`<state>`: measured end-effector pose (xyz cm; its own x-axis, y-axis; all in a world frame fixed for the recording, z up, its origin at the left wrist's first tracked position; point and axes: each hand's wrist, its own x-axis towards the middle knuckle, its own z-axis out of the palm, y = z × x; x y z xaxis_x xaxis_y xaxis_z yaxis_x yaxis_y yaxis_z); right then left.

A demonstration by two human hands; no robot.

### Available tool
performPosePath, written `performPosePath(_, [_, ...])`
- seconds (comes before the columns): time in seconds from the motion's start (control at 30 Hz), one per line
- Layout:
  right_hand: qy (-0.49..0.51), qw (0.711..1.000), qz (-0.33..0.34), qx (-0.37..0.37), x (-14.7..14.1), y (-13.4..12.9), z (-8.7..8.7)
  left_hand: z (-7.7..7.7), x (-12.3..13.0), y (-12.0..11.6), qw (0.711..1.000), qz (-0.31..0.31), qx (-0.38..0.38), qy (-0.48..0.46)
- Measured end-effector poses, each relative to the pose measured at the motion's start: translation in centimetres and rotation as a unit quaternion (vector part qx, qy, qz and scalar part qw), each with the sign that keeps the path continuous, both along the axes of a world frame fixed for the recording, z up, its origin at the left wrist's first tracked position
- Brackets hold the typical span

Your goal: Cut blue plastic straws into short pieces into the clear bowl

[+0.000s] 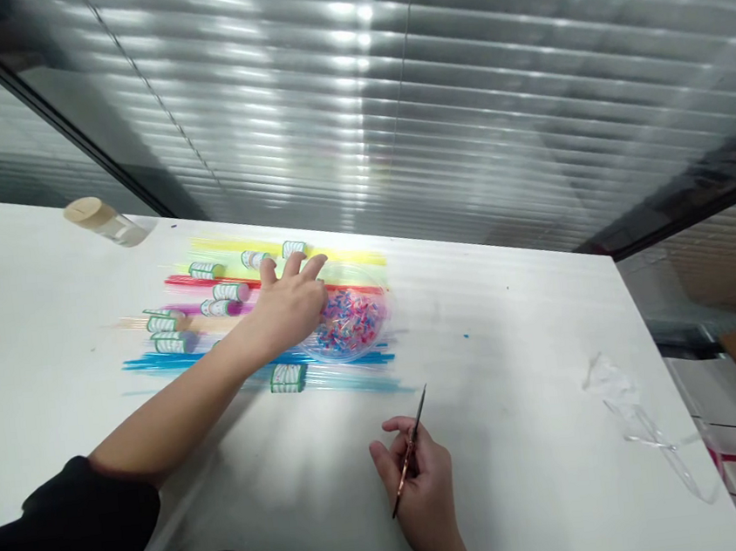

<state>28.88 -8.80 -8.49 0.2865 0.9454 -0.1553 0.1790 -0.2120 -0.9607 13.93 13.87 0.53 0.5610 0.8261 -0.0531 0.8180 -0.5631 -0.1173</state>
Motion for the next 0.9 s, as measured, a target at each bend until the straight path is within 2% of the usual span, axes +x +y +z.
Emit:
performPosePath(0.23, [0.0,1.0,-0.008,-0.006,0.0,0.1,0.0,0.2,-0.4,0.0,1.0,-0.023,-0.008,-0.001])
performPosePath(0.47, [-0.005,1.0,-0.007,0.003,-0.1,0.0,-0.1,1.4,-0.8,0.1,0.998,-0.055,0.013,-0.014])
performPosePath(0.7, [0.0,1.0,-0.006,0.0,0.0,0.0,-0.1,1.7,-1.2,0.5,0.995,-0.074,0.037,-0.064])
performPosePath(0.9, [-0.013,1.0,-0.001,0.014,0.0,0.0,0.0,2.4,-1.3,0.5,0.991,-0.084,0.023,-0.104])
